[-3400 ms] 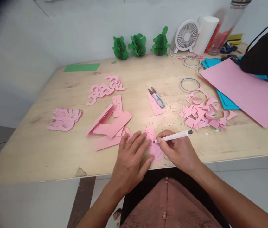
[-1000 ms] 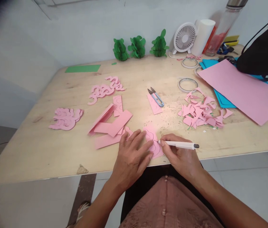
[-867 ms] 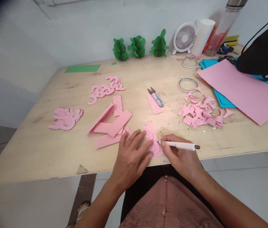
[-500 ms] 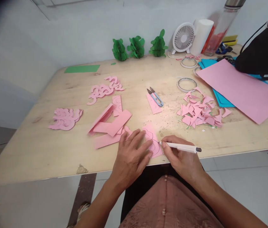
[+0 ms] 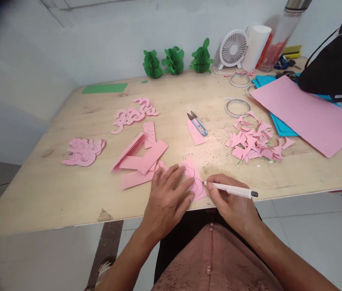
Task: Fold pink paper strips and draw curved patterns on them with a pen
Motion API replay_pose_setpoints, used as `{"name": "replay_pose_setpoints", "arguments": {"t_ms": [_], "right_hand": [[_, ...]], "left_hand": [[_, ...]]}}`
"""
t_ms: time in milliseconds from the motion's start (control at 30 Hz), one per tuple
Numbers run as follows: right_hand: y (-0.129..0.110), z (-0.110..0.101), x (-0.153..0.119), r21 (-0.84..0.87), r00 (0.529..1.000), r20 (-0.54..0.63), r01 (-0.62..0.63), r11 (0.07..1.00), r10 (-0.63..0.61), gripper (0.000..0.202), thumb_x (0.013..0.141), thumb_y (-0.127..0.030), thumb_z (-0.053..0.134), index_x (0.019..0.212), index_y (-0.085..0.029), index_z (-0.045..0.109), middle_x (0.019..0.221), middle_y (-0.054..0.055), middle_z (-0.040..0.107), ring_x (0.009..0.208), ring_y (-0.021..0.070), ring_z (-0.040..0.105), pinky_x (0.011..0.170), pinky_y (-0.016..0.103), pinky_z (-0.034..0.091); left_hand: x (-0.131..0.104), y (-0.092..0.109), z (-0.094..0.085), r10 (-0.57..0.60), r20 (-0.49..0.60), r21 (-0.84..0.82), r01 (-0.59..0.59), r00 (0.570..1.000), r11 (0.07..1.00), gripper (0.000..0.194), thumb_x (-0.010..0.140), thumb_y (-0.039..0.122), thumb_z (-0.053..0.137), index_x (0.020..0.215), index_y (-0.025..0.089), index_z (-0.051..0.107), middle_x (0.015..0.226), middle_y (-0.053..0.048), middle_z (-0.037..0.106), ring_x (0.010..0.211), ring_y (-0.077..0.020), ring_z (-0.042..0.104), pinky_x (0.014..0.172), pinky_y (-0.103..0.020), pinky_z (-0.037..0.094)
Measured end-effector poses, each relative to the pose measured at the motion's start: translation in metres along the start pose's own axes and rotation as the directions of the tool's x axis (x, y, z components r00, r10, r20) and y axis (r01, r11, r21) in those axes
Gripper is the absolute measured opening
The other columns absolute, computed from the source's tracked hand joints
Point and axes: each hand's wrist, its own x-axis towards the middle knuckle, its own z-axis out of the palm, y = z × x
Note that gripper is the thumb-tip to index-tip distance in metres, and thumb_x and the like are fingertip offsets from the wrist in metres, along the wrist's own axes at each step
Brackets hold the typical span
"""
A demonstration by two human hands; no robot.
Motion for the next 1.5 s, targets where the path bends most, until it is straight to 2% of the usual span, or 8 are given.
{"name": "replay_pose_setpoints", "arguments": {"t_ms": [167,667,933,1133,1233,1333,1400,1500], "right_hand": [[0.001,0.001,-0.001,-0.018,1.000,-0.005,0.006,1.000,-0.006,0.016,0.093,-0.030,0.054,0.085,-0.022,0.066,0.075,-0.002,0.069,0.062,0.0114,0.061,0.055,0.022,0.044],[0.000,-0.001,-0.004,-0.025,1.000,0.001,-0.001,1.000,0.001,0.017,0.094,-0.029,0.053,0.086,-0.022,0.066,0.079,-0.001,0.071,0.068,0.0127,0.064,0.062,0.022,0.048],[0.000,-0.003,-0.006,0.071,0.993,-0.048,-0.101,0.992,0.104,0.018,0.093,-0.034,0.055,0.088,-0.021,0.067,0.081,0.001,0.072,0.072,0.0150,0.068,0.060,0.023,0.050],[-0.007,-0.004,-0.009,0.130,0.993,0.099,-0.077,0.989,0.064,0.021,0.093,-0.032,0.052,0.086,-0.020,0.068,0.081,0.004,0.071,0.072,0.0160,0.067,0.058,0.023,0.051],[-0.011,-0.002,-0.010,0.148,0.990,0.120,-0.088,0.985,0.070,0.020,0.093,-0.029,0.052,0.085,-0.020,0.069,0.081,0.004,0.071,0.073,0.0161,0.067,0.059,0.024,0.052],[-0.012,-0.002,-0.012,0.146,0.993,0.105,-0.068,0.987,0.053,0.018,0.093,-0.028,0.053,0.086,-0.021,0.068,0.081,0.002,0.071,0.072,0.0152,0.066,0.061,0.024,0.051],[-0.011,-0.002,-0.013,0.131,0.998,0.056,-0.031,0.991,0.024,0.015,0.093,-0.027,0.054,0.091,-0.022,0.068,0.085,0.002,0.072,0.077,0.0156,0.067,0.067,0.025,0.052],[-0.007,-0.001,-0.014,0.087,0.996,0.001,0.089,0.992,-0.089,0.016,0.093,-0.022,0.054,0.104,-0.022,0.066,0.097,0.004,0.073,0.091,0.0183,0.068,0.080,0.031,0.052]], "left_hand": [[0.000,-0.001,0.000,-0.003,0.007,-0.001,0.003,1.000,1.000,0.025,0.095,0.032,0.051,0.116,0.026,0.063,0.141,-0.010,0.053,0.134,-0.0304,0.045,0.114,-0.060,0.023],[0.001,0.001,-0.001,-0.004,0.001,-0.006,0.004,1.000,1.000,0.024,0.094,0.031,0.052,0.115,0.025,0.063,0.140,-0.010,0.054,0.133,-0.0304,0.046,0.114,-0.060,0.024],[0.001,0.001,-0.002,0.000,0.004,0.009,0.000,1.000,1.000,0.025,0.094,0.031,0.052,0.116,0.026,0.063,0.140,-0.010,0.054,0.133,-0.0307,0.046,0.113,-0.060,0.026],[0.001,0.001,-0.002,-0.003,0.019,0.004,0.003,1.000,1.000,0.025,0.094,0.032,0.052,0.116,0.025,0.063,0.141,-0.010,0.053,0.134,-0.0309,0.045,0.113,-0.060,0.025],[0.002,0.001,-0.002,-0.002,0.016,0.005,0.002,1.000,1.000,0.026,0.094,0.032,0.052,0.116,0.025,0.063,0.141,-0.011,0.053,0.134,-0.0306,0.044,0.113,-0.060,0.025],[0.002,0.001,-0.003,-0.007,0.018,0.000,0.007,1.000,1.000,0.025,0.094,0.032,0.051,0.116,0.025,0.063,0.141,-0.010,0.053,0.134,-0.0302,0.044,0.113,-0.059,0.024],[0.001,0.001,-0.003,-0.010,0.022,-0.005,0.010,1.000,1.000,0.026,0.095,0.032,0.050,0.117,0.025,0.062,0.142,-0.010,0.052,0.135,-0.0302,0.044,0.114,-0.059,0.024],[0.001,0.000,-0.003,-0.009,0.025,-0.010,0.009,1.000,1.000,0.027,0.095,0.033,0.050,0.118,0.025,0.062,0.142,-0.010,0.052,0.135,-0.0301,0.043,0.114,-0.060,0.024]]}}
